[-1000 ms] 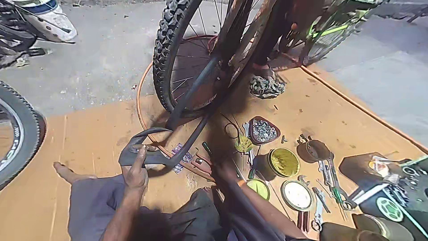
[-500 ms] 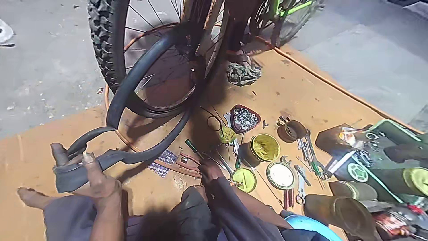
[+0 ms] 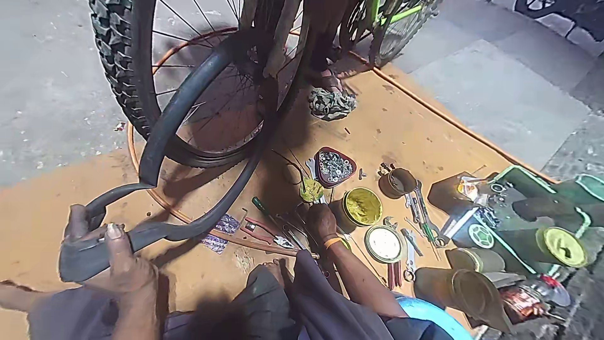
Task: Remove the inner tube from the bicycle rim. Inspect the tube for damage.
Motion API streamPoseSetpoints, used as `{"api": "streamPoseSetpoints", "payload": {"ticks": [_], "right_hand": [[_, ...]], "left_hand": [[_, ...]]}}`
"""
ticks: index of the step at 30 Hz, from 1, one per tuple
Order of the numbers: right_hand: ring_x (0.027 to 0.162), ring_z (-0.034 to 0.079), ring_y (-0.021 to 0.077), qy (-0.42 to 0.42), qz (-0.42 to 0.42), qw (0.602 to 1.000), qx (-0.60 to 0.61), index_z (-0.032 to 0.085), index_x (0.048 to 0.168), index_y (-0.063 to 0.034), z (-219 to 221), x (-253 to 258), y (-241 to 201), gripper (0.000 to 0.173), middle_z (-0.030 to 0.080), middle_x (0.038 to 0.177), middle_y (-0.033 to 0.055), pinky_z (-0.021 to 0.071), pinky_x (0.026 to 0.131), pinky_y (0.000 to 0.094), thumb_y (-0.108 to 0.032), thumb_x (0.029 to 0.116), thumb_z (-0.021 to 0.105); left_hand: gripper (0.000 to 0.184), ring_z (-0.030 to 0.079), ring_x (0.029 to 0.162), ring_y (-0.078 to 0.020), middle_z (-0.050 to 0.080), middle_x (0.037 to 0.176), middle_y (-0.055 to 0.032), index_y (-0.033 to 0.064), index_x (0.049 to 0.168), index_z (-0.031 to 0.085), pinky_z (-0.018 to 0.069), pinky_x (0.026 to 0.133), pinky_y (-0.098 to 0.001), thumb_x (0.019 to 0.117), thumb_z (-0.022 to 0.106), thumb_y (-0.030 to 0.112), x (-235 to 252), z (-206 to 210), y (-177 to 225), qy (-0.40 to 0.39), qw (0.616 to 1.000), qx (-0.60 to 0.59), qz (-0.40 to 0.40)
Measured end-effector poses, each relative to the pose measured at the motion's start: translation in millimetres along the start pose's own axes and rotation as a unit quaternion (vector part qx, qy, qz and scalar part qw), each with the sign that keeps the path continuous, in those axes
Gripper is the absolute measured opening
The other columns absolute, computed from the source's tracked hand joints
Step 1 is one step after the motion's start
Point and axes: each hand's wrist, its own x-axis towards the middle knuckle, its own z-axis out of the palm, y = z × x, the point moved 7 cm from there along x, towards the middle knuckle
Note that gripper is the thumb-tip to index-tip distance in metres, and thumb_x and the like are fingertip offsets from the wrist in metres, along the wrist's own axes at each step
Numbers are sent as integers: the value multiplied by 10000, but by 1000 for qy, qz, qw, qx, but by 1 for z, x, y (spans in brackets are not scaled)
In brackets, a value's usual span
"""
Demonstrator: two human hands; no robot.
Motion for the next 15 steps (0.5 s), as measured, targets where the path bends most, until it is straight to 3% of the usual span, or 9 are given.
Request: {"api": "streamPoseSetpoints", "payload": {"ticks": [4,7,9,10,13,15], "right_hand": [[977,713,288,10,49,999,-21,716,1008,-127,-2,15,-8,505,730,1041,95,575,788,558,-591,894,553],[970,717,315,4,47,998,-29,722,1013,-128,-8,17,-10,542,740,1022,113,564,789,599,-622,854,565],[1052,689,361,-26,8,1000,-4,720,1095,-94,-14,8,-20,503,723,1098,161,541,892,627,-547,907,609],[1058,681,368,-30,-26,999,19,717,1095,-73,-20,2,-30,435,715,1098,176,533,916,622,-467,935,625],[936,704,288,-32,-133,977,166,723,1045,-59,-34,-18,-57,266,730,981,137,559,860,541,-293,972,621],[964,692,190,-118,-173,926,315,700,1138,-47,-37,-40,-80,308,723,1034,94,583,890,432,-306,977,656]], "left_hand": [[505,616,1197,-234,597,1368,-157,-79,1406,444,506,1052,-408,976,627,112,-4,15,-5,-15,999,-35,-8],[448,659,1143,-182,668,1267,-92,-61,1341,503,536,1041,-397,976,659,146,-21,29,-7,-73,994,-46,-66],[374,709,996,-95,732,1075,-5,-27,1214,587,600,940,-324,946,713,201,-34,36,-2,-133,980,-22,-148],[332,725,940,-100,747,1015,-5,-8,1165,622,621,897,-323,935,725,209,-40,40,-2,-177,967,-26,-184],[269,728,916,-198,754,997,-81,18,1100,701,616,872,-397,924,751,215,-62,62,-15,-326,911,-94,-233],[293,728,963,-205,753,1038,-85,25,1120,689,610,913,-398,906,778,204,-75,79,-14,-399,870,-132,-257]]}}
